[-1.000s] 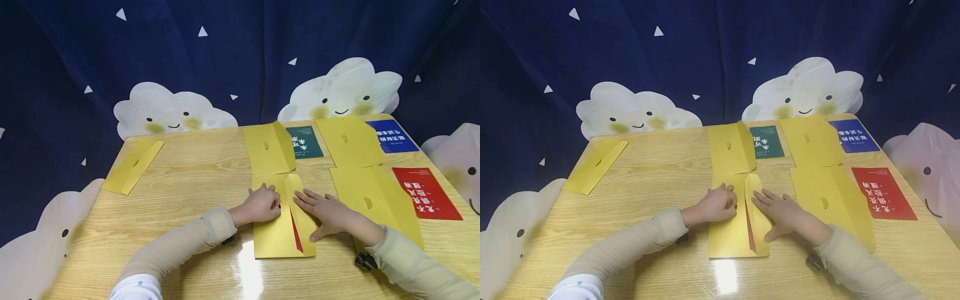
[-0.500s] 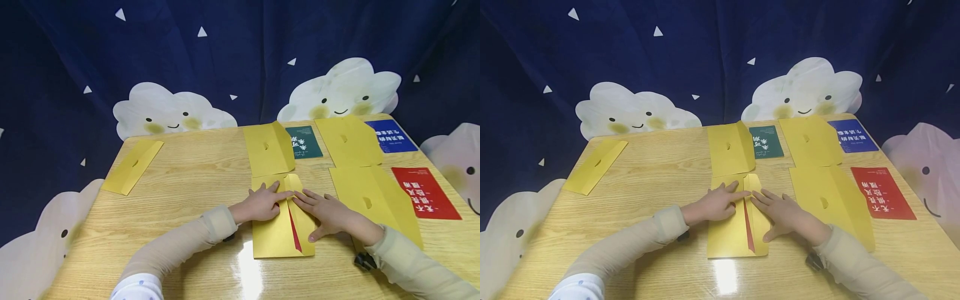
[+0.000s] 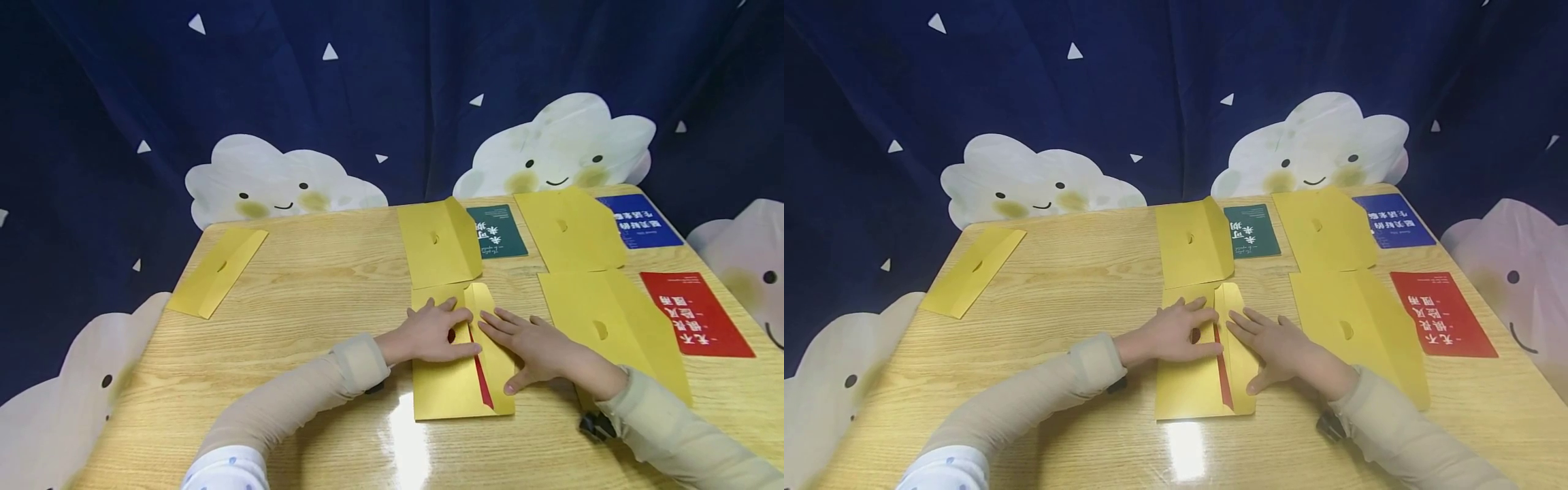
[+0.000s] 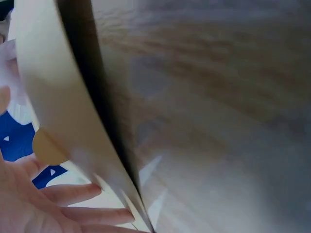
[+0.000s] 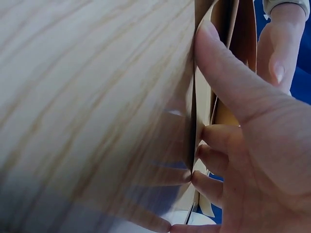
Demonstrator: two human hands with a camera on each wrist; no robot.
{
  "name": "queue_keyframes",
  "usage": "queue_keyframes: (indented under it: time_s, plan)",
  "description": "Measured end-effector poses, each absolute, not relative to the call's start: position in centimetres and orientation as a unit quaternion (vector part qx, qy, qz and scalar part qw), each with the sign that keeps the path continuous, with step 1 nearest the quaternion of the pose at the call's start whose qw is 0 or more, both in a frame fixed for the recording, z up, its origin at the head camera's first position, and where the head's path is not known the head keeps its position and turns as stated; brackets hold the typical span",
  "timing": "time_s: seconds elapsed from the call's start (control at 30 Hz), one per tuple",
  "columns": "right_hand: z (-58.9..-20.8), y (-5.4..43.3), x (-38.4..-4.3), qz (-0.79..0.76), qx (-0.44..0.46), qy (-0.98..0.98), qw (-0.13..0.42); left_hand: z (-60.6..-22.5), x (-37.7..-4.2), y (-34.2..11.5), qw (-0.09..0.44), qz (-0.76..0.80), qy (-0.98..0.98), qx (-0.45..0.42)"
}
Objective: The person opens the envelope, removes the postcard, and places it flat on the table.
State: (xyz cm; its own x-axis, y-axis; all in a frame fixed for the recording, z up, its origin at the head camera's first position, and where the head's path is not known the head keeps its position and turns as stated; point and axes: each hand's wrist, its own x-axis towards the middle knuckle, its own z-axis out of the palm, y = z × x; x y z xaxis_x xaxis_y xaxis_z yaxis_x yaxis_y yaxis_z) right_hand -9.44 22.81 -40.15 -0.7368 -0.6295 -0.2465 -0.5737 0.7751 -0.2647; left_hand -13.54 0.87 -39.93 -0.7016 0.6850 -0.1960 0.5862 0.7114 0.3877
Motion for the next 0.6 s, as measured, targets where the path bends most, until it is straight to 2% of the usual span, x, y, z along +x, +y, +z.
queue_keyframes:
  time_s: [0.27, 0.6]
  plan:
    - [-40.33, 22.78, -9.48, -0.083, -0.324, 0.929, 0.16, -40.05, -13.14, 1.08, 0.136, 0.144, 0.916, 0.348]
    - [-40.28, 22.8, -9.34, -0.076, -0.34, 0.927, 0.139, -40.3, -13.17, 1.25, 0.126, 0.159, 0.918, 0.341]
